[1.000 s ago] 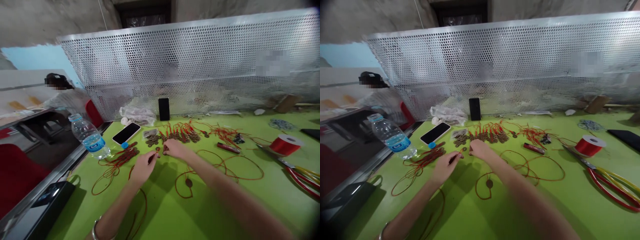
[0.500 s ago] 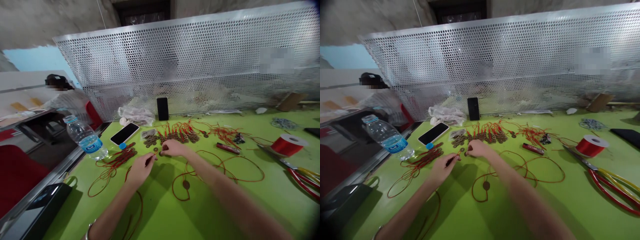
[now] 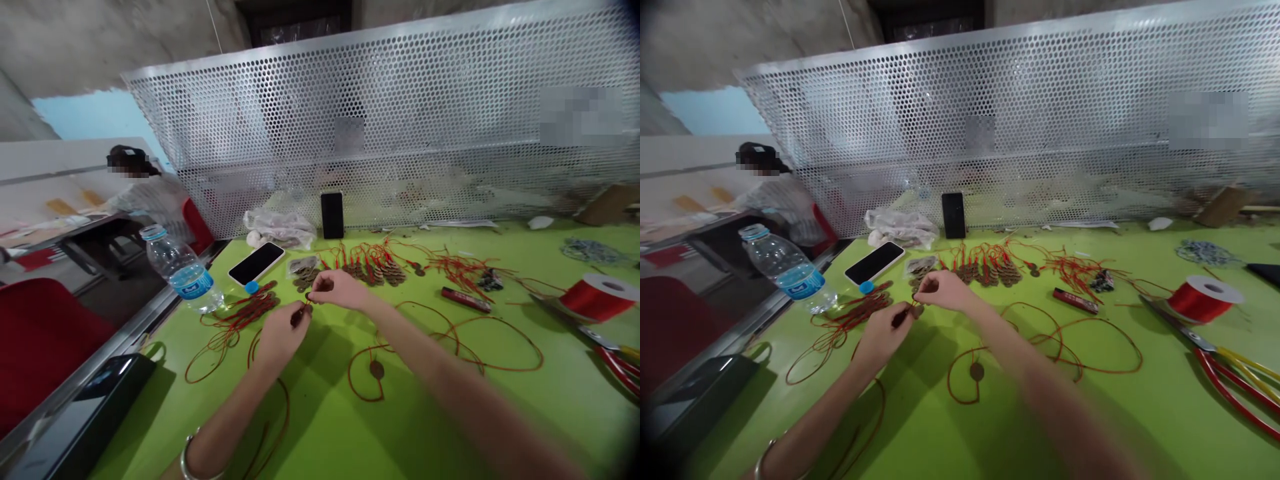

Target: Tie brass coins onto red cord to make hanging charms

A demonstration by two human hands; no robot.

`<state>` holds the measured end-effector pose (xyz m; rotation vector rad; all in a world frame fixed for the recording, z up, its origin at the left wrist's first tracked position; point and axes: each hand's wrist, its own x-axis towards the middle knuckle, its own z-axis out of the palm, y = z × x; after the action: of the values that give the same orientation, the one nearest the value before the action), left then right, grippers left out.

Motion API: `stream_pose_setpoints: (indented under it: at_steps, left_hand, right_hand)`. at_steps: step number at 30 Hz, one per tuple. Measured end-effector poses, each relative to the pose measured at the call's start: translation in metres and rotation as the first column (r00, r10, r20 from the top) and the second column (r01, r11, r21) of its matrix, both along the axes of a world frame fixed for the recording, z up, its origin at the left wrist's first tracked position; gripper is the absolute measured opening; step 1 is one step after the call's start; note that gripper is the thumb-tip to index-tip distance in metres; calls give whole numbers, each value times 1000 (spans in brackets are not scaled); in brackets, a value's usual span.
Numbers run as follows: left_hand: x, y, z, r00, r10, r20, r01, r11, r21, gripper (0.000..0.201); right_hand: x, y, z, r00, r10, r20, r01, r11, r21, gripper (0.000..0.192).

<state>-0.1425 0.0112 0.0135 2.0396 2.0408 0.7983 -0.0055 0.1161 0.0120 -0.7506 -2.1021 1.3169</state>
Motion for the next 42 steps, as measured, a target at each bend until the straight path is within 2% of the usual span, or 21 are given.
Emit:
stream_pose_setpoints:
  at_steps: [4, 9, 15, 19, 32, 42]
  left_hand:
    - [0, -1, 2, 1000, 2, -3, -2, 1000, 26, 27]
    - [2, -3, 4, 1000, 7, -28, -6, 999, 42, 26]
    - [-1, -2, -1, 986, 161, -32, -155, 977, 148, 24]
    - [-2, -3, -1, 980, 196, -16, -189, 961, 201, 22]
    - [-3, -6, 5, 975, 172, 143, -210, 921, 328, 21]
    - [-11, -8, 17, 941, 164, 294, -260, 909, 324, 25]
  right_hand:
    - [-3, -5, 2, 998, -28, -57, 29, 999, 31, 10]
    - [-5, -7, 0, 992, -52, -111, 54, 999, 9, 12]
    - [-9, -4, -6, 982, -105, -158, 97, 994, -59, 14]
    - [-11, -4, -8, 976, -99, -196, 75, 990, -123, 14]
    - [-13, -14, -3, 927, -66, -370, -34, 966, -257, 26]
    - [-11, -14, 0, 895, -61, -441, -132, 910, -392, 31]
